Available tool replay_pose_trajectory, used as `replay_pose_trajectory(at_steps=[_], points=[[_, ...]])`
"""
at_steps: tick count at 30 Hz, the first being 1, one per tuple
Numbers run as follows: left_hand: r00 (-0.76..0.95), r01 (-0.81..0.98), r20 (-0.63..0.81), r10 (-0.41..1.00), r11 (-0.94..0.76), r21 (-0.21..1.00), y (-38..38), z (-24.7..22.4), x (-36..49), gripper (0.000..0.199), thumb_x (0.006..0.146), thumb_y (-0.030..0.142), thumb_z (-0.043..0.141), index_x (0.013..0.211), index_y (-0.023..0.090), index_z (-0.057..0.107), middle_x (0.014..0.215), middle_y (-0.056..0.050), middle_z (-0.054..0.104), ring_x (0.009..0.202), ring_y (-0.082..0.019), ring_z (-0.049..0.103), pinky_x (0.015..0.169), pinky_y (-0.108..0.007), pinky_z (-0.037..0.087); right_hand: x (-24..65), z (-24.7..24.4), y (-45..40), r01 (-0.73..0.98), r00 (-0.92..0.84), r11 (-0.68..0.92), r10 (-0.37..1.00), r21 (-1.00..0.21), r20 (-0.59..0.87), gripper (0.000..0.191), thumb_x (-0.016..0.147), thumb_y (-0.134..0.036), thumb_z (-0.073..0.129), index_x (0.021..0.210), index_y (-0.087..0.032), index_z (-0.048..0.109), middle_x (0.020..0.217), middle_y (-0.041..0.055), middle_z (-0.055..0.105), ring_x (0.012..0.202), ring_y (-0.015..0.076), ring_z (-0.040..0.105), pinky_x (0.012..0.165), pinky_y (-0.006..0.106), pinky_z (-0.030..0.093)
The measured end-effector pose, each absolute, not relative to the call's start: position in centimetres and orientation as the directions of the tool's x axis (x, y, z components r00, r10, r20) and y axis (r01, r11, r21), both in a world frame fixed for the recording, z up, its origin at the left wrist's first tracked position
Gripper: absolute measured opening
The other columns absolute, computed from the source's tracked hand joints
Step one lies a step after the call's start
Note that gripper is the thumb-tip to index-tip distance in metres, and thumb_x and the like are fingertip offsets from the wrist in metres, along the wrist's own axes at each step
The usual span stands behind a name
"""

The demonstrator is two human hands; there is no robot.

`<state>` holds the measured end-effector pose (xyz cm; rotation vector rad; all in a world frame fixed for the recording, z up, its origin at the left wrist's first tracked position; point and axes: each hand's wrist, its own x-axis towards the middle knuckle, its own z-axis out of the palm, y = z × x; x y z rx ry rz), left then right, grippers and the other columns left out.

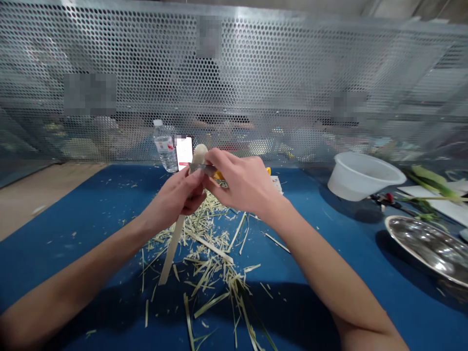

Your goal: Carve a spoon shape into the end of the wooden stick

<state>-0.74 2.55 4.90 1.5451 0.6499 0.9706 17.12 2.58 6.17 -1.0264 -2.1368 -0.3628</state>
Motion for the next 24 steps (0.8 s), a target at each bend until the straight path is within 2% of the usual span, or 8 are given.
replay_pose_trajectory(at_steps=[6, 12, 24], points=[[0.506, 0.017, 0.300, 0.808, -0.357, 0.934, 2.5, 4.6, -0.8, 0.038, 0.096, 0.050, 0.051, 0.072, 0.022, 0.044, 0.049, 0.006, 0.035, 0.040, -0.006, 0.026, 0.040, -0.025, 0.017, 16.7, 6.2, 1.9, 0.808, -0.452, 0.575, 0.470, 0.126, 0.758, 0.018, 0.087, -0.037, 0.054, 0.094, -0.021, 0.059, 0.080, 0.0024, 0.067, 0.055, 0.0118, 0.047, 0.051, 0.029, 0.022], [0.513, 0.062, 0.313, 0.799, -0.399, 0.915, 2.9, 4.3, -0.8, 0.043, 0.095, 0.048, 0.053, 0.066, 0.021, 0.038, 0.048, 0.008, 0.028, 0.040, -0.006, 0.022, 0.039, -0.024, 0.015, 16.1, 6.1, 1.3, 0.839, -0.450, 0.487, 0.376, 0.240, 0.810, 0.014, 0.090, -0.030, 0.050, 0.088, -0.021, 0.061, 0.075, -0.0017, 0.063, 0.055, 0.0096, 0.046, 0.051, 0.027, 0.022], [0.469, 0.015, 0.296, 0.832, -0.342, 0.939, 2.9, 3.9, -0.5, 0.046, 0.093, 0.055, 0.053, 0.068, 0.022, 0.033, 0.054, 0.009, 0.023, 0.044, -0.005, 0.019, 0.039, -0.022, 0.018, 15.2, 5.9, 0.7, 0.888, -0.399, 0.401, 0.421, 0.227, 0.815, 0.015, 0.092, -0.026, 0.049, 0.086, -0.022, 0.062, 0.072, -0.0039, 0.059, 0.055, 0.0086, 0.045, 0.051, 0.027, 0.023]])
